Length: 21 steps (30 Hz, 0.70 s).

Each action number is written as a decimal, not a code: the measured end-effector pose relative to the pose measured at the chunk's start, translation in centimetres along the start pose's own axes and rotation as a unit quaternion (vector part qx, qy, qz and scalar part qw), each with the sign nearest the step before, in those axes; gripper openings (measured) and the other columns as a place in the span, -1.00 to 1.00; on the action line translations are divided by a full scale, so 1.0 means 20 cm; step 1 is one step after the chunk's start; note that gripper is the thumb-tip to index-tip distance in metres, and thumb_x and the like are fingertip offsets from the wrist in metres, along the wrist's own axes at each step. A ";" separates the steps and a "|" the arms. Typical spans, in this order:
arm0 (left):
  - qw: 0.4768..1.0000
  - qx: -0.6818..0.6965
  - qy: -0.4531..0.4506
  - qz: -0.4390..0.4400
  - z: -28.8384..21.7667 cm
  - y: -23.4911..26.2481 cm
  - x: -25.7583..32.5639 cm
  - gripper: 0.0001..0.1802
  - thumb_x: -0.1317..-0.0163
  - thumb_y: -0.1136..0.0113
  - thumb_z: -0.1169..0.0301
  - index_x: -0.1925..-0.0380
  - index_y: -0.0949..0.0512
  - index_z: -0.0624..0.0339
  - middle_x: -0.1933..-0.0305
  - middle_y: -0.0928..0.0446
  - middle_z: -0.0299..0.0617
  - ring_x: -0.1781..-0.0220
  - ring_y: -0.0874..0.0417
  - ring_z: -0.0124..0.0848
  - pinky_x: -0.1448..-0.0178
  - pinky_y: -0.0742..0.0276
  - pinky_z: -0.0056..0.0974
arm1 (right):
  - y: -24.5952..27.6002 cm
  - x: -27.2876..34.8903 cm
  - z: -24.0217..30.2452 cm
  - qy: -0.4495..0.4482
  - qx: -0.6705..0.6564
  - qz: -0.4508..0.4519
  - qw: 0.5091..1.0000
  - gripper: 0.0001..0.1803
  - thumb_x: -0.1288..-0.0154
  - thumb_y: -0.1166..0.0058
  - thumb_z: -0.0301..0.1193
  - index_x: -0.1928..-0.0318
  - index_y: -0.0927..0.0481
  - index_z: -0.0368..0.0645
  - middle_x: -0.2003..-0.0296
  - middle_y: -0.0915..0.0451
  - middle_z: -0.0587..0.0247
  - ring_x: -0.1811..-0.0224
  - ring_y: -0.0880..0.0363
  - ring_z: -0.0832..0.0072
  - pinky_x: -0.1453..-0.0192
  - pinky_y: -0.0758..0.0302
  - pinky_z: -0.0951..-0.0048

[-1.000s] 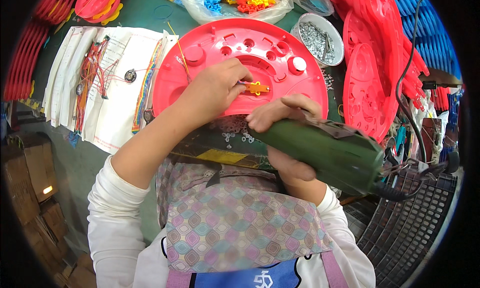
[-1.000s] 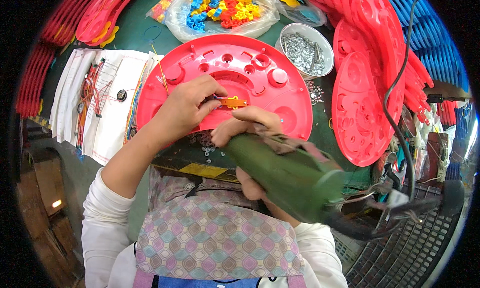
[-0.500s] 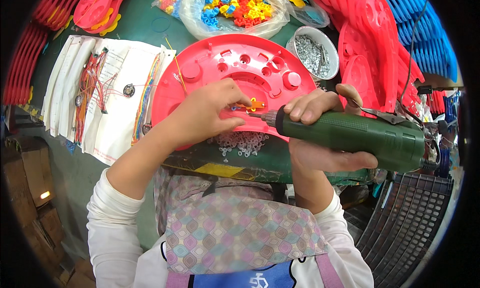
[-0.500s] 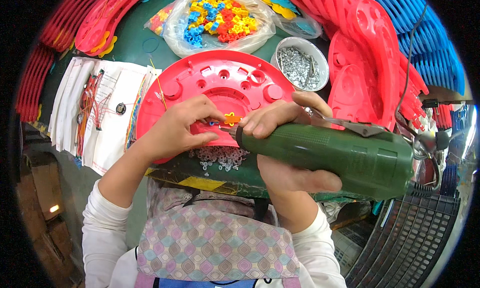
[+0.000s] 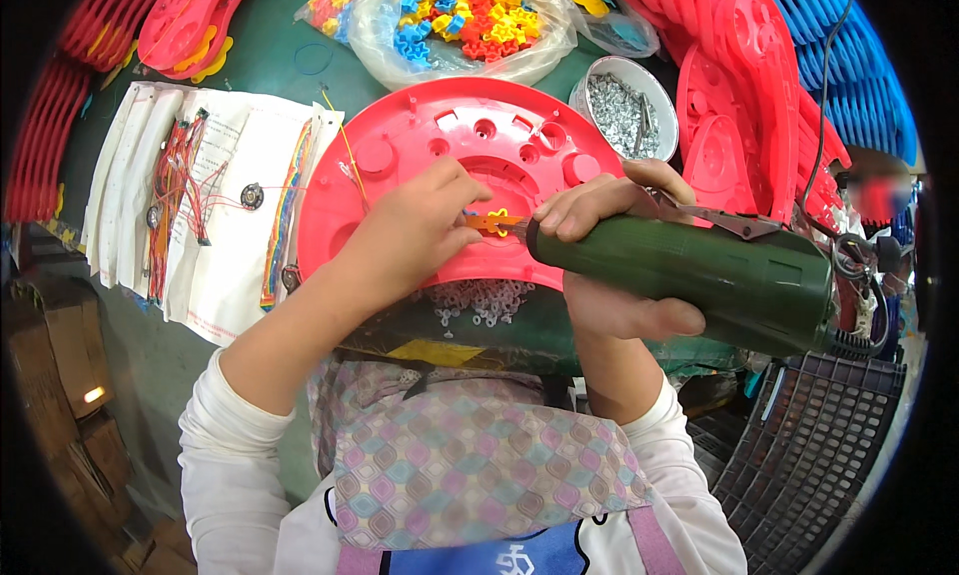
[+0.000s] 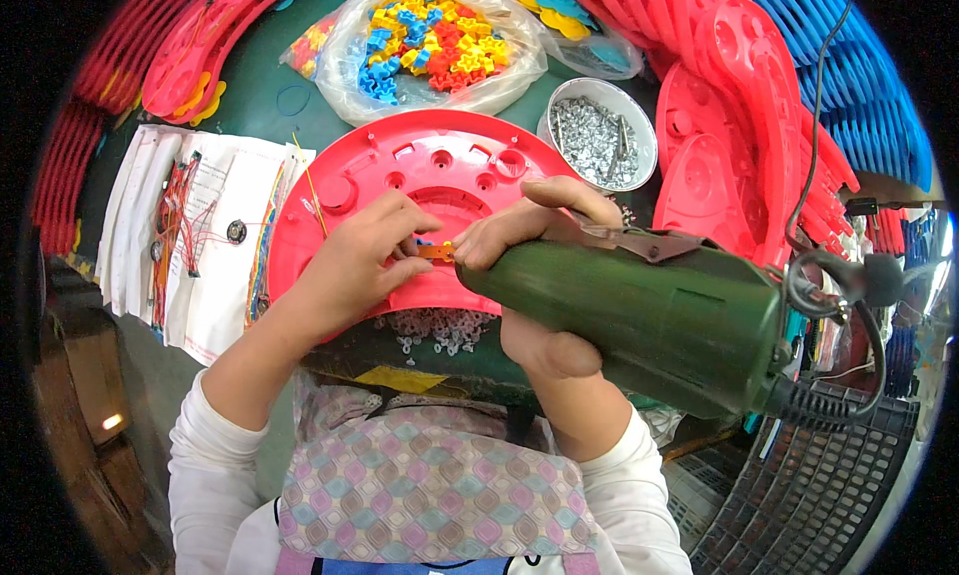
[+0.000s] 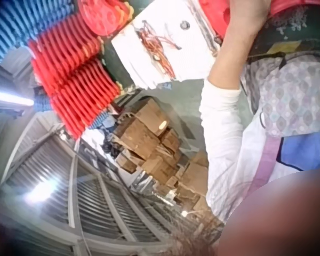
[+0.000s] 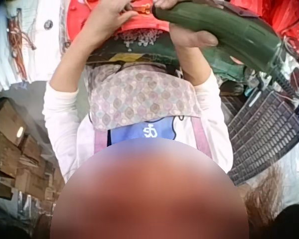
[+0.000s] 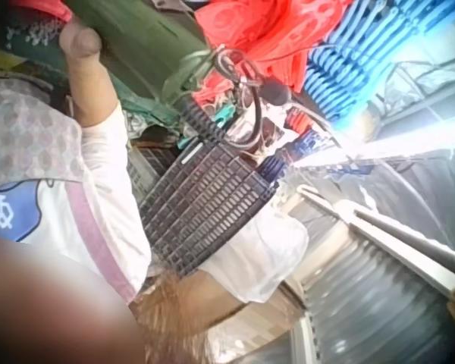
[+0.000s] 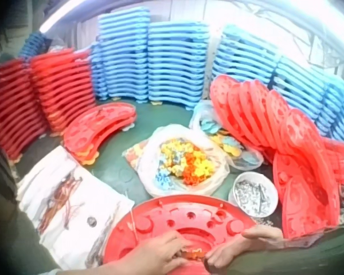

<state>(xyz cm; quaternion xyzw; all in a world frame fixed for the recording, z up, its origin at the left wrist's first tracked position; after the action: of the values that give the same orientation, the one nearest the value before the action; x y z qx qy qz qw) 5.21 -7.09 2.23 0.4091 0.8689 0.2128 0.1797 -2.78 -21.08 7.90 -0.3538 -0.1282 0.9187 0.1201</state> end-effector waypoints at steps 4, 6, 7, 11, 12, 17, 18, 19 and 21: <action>0.996 -0.081 -0.027 -0.020 0.02 -0.04 0.00 -0.84 -0.18 -0.33 0.53 0.26 -0.58 0.32 0.14 -0.49 0.02 0.18 -0.64 -0.01 0.06 -0.60 -0.03 | 0.00 0.01 -0.03 -0.006 0.052 -0.003 0.999 0.32 -0.01 0.13 0.71 -0.27 -0.26 -0.34 0.41 -0.62 0.04 0.38 -0.67 0.21 0.14 -0.69 0.16; 0.994 -0.104 -0.033 -0.029 0.01 -0.04 0.00 -0.86 -0.17 -0.34 0.52 0.31 -0.58 0.31 0.15 -0.48 0.01 0.17 -0.61 -0.01 0.05 -0.59 -0.03 | -0.02 0.00 -0.05 0.007 0.050 0.006 0.999 0.31 -0.03 0.17 0.72 -0.27 -0.26 -0.34 0.42 -0.62 0.03 0.39 -0.67 0.21 0.16 -0.69 0.14; 0.991 -0.121 -0.036 -0.033 0.00 -0.04 0.01 -0.86 -0.15 -0.35 0.52 0.33 -0.58 0.30 0.15 -0.48 -0.01 0.15 -0.60 -0.02 0.04 -0.58 -0.04 | -0.02 0.00 -0.05 0.015 0.042 0.012 0.999 0.31 -0.03 0.17 0.72 -0.27 -0.26 -0.34 0.42 -0.62 0.03 0.39 -0.67 0.21 0.16 -0.69 0.14; 0.955 -0.278 -0.063 -0.085 -0.08 0.02 0.04 -0.84 -0.06 -0.43 0.50 0.40 -0.61 0.24 0.13 -0.50 -0.13 0.05 -0.52 -0.10 -0.02 -0.54 -0.09 | -0.05 -0.01 -0.06 0.025 0.017 0.024 0.999 0.31 -0.04 0.17 0.71 -0.27 -0.26 -0.34 0.42 -0.61 0.03 0.39 -0.67 0.21 0.17 -0.69 0.14; 0.957 -0.268 -0.059 -0.095 -0.07 0.04 0.05 -0.84 -0.03 -0.45 0.51 0.41 -0.61 0.24 0.12 -0.50 -0.15 0.03 -0.51 -0.11 -0.03 -0.53 -0.09 | -0.06 -0.01 -0.07 0.021 0.014 0.023 0.999 0.31 -0.04 0.16 0.71 -0.27 -0.26 -0.34 0.42 -0.61 0.03 0.39 -0.66 0.21 0.17 -0.70 0.14; 0.972 -0.188 -0.064 -0.128 -0.01 0.09 0.09 -0.81 0.06 -0.45 0.58 0.40 -0.64 0.25 0.07 -0.51 -0.13 -0.01 -0.47 -0.09 -0.07 -0.49 -0.06 | -0.10 -0.01 -0.11 -0.010 0.010 0.015 1.000 0.31 -0.03 0.14 0.71 -0.28 -0.25 -0.35 0.41 -0.62 0.02 0.39 -0.67 0.21 0.16 -0.70 0.14; 0.972 -0.184 -0.060 -0.131 0.00 0.09 0.09 -0.81 0.06 -0.43 0.60 0.40 -0.63 0.25 0.07 -0.51 -0.13 -0.01 -0.47 -0.09 -0.08 -0.49 -0.07 | -0.11 -0.02 -0.12 -0.014 0.014 0.024 1.000 0.31 -0.03 0.13 0.71 -0.28 -0.25 -0.34 0.40 -0.62 0.02 0.38 -0.67 0.21 0.16 -0.70 0.13; 0.973 -0.179 -0.057 -0.133 0.00 0.09 0.10 -0.82 0.06 -0.42 0.62 0.41 -0.63 0.25 0.07 -0.51 -0.12 -0.01 -0.46 -0.08 -0.08 -0.49 -0.07 | -0.12 -0.02 -0.13 -0.032 0.022 0.022 0.999 0.31 -0.03 0.12 0.70 -0.28 -0.25 -0.34 0.40 -0.62 0.02 0.38 -0.67 0.21 0.16 -0.70 0.13; 0.973 -0.179 -0.052 -0.138 0.01 0.09 0.10 -0.83 0.06 -0.39 0.64 0.43 -0.61 0.26 0.07 -0.50 -0.11 -0.01 -0.46 -0.06 -0.09 -0.49 -0.08 | -0.16 -0.01 -0.14 -0.084 0.043 0.007 0.996 0.30 -0.01 0.10 0.71 -0.26 -0.26 -0.33 0.39 -0.63 0.02 0.36 -0.67 0.21 0.15 -0.71 0.13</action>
<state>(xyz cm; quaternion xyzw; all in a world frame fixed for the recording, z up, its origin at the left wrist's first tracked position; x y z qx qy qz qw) 5.20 -4.45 2.60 0.2573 0.8541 0.3164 0.3227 -0.29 -17.76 7.04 -0.2710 -0.0962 0.9505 0.1178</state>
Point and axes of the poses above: each hand's wrist, its own x-axis away from the middle knuckle, its own y-axis out of the back of the hand, z = x × y, the point moved 8 cm from there along -x, towards the middle knuckle
